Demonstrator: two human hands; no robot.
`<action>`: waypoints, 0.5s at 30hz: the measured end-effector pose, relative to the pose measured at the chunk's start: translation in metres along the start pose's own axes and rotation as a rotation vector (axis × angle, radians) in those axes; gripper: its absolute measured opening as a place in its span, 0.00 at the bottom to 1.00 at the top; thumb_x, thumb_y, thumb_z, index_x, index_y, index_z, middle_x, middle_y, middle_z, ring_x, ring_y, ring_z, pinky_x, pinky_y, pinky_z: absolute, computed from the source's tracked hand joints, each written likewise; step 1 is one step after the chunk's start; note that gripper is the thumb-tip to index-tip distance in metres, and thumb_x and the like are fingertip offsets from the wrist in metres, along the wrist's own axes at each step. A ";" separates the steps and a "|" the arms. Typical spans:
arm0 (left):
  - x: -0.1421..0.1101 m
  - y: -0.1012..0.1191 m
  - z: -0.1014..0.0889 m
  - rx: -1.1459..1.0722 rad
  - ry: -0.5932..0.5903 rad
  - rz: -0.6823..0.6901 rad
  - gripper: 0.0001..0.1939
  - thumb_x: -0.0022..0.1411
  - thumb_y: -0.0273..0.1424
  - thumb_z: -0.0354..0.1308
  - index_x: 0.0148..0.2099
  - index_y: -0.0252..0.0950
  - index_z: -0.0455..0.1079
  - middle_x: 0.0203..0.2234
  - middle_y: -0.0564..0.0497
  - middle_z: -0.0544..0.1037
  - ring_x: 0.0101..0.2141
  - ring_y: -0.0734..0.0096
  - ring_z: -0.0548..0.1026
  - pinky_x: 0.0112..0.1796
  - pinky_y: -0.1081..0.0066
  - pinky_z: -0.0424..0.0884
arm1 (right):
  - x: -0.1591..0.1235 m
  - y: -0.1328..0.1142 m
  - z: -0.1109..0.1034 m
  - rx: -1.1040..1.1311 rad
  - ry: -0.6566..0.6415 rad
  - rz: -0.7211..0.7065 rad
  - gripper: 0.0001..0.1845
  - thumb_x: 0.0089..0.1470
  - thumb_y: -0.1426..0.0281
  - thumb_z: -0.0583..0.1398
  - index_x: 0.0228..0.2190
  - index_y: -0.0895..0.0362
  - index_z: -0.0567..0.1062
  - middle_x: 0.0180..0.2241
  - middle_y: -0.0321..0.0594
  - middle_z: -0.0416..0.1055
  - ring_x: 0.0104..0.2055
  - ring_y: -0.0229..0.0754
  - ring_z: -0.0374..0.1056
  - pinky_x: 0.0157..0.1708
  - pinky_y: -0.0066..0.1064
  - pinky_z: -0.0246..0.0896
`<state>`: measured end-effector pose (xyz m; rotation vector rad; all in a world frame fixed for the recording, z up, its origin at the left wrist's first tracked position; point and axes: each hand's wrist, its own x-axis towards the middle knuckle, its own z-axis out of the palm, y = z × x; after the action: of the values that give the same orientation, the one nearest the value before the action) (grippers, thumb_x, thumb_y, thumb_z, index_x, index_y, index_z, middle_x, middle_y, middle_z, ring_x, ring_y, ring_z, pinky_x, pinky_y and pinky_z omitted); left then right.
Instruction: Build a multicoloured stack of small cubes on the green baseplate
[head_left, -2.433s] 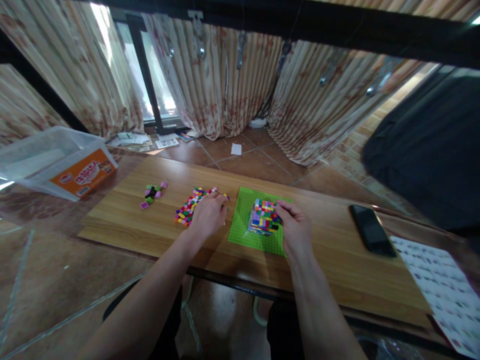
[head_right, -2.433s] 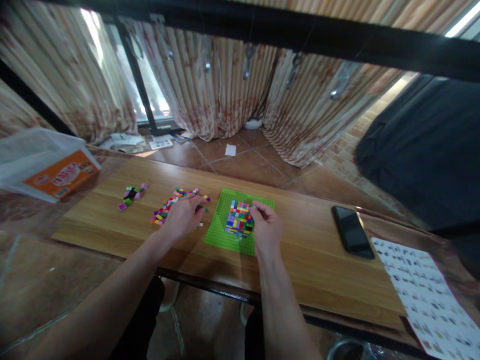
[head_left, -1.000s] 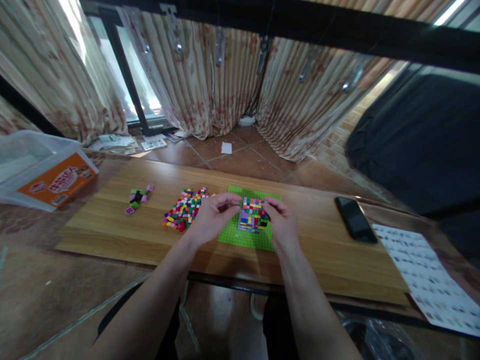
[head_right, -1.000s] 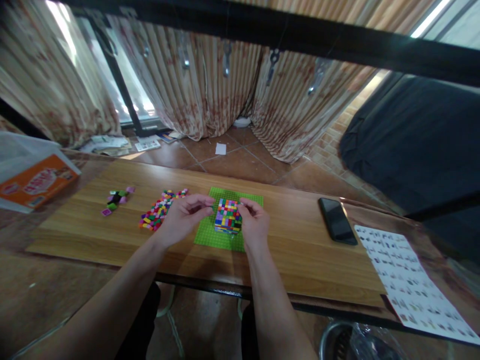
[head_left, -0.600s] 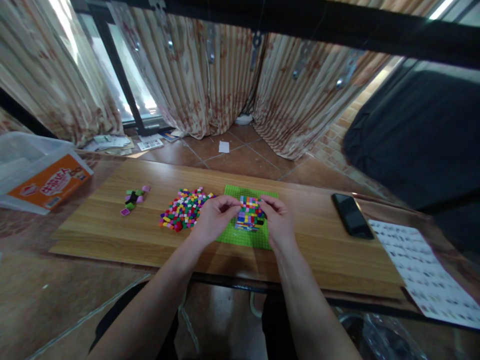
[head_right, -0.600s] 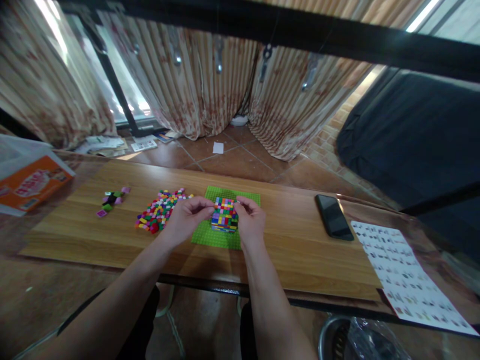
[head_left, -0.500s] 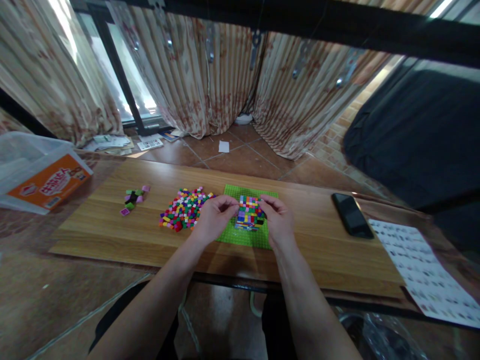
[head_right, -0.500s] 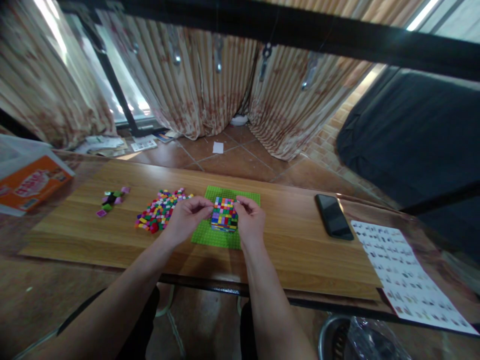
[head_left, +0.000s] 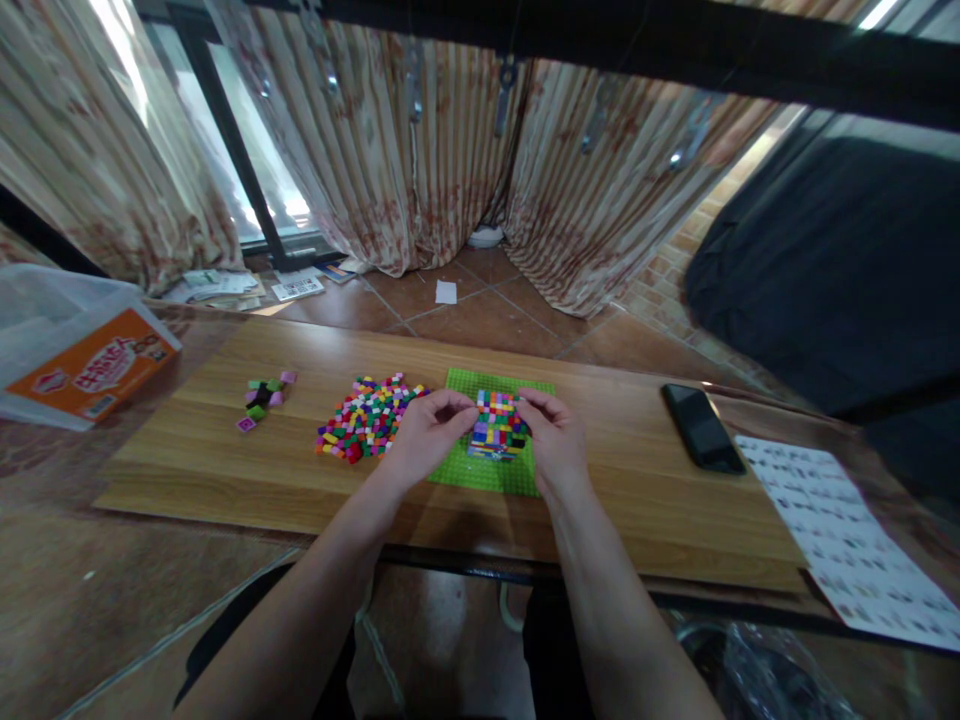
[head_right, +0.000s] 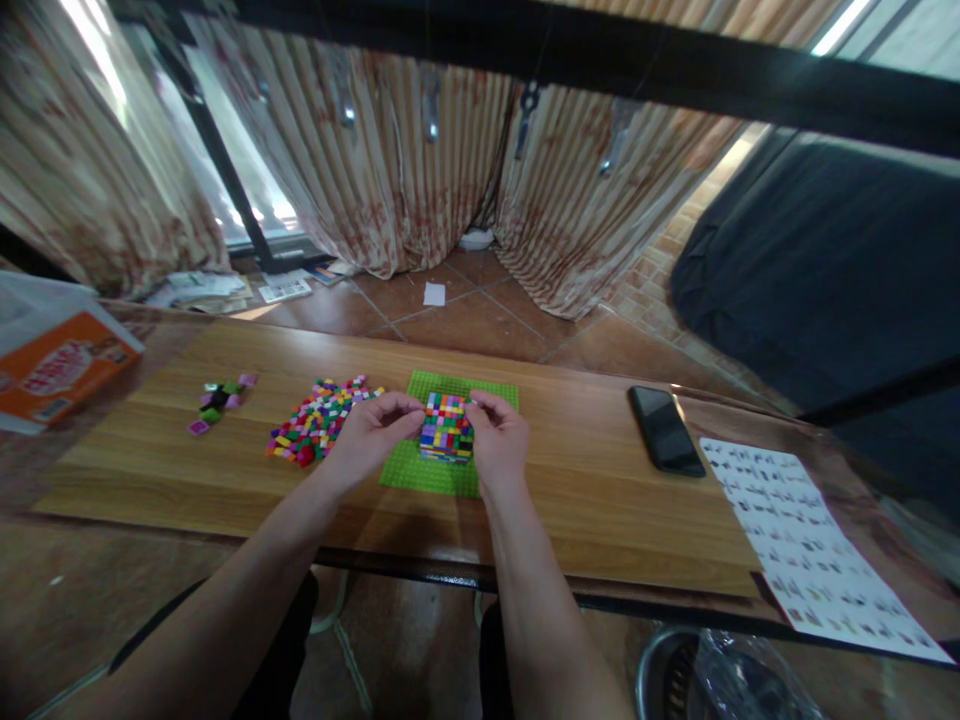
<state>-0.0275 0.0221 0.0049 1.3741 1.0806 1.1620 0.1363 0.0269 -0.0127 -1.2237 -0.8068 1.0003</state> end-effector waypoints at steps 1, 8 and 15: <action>0.000 -0.001 0.000 -0.021 -0.003 -0.013 0.09 0.51 0.35 0.63 0.32 0.34 0.73 0.26 0.52 0.76 0.27 0.73 0.72 0.32 0.72 0.69 | 0.000 0.000 0.000 0.005 0.004 0.002 0.13 0.37 0.65 0.67 0.30 0.56 0.79 0.27 0.35 0.76 0.30 0.38 0.70 0.36 0.33 0.66; 0.001 -0.005 0.003 -0.074 0.046 -0.090 0.10 0.48 0.33 0.66 0.32 0.33 0.74 0.27 0.51 0.77 0.28 0.74 0.73 0.33 0.71 0.69 | 0.000 -0.002 0.000 0.014 -0.008 0.017 0.14 0.36 0.65 0.67 0.30 0.56 0.79 0.28 0.35 0.76 0.31 0.39 0.70 0.36 0.34 0.66; 0.002 0.000 0.010 -0.247 0.116 -0.240 0.13 0.43 0.32 0.69 0.32 0.32 0.74 0.23 0.54 0.76 0.25 0.77 0.71 0.29 0.73 0.66 | -0.002 0.000 0.002 0.017 0.017 0.009 0.14 0.37 0.65 0.67 0.30 0.56 0.79 0.28 0.35 0.76 0.31 0.38 0.69 0.35 0.33 0.66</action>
<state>-0.0173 0.0224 0.0044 0.9682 1.1089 1.1638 0.1336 0.0255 -0.0120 -1.2206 -0.7782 1.0008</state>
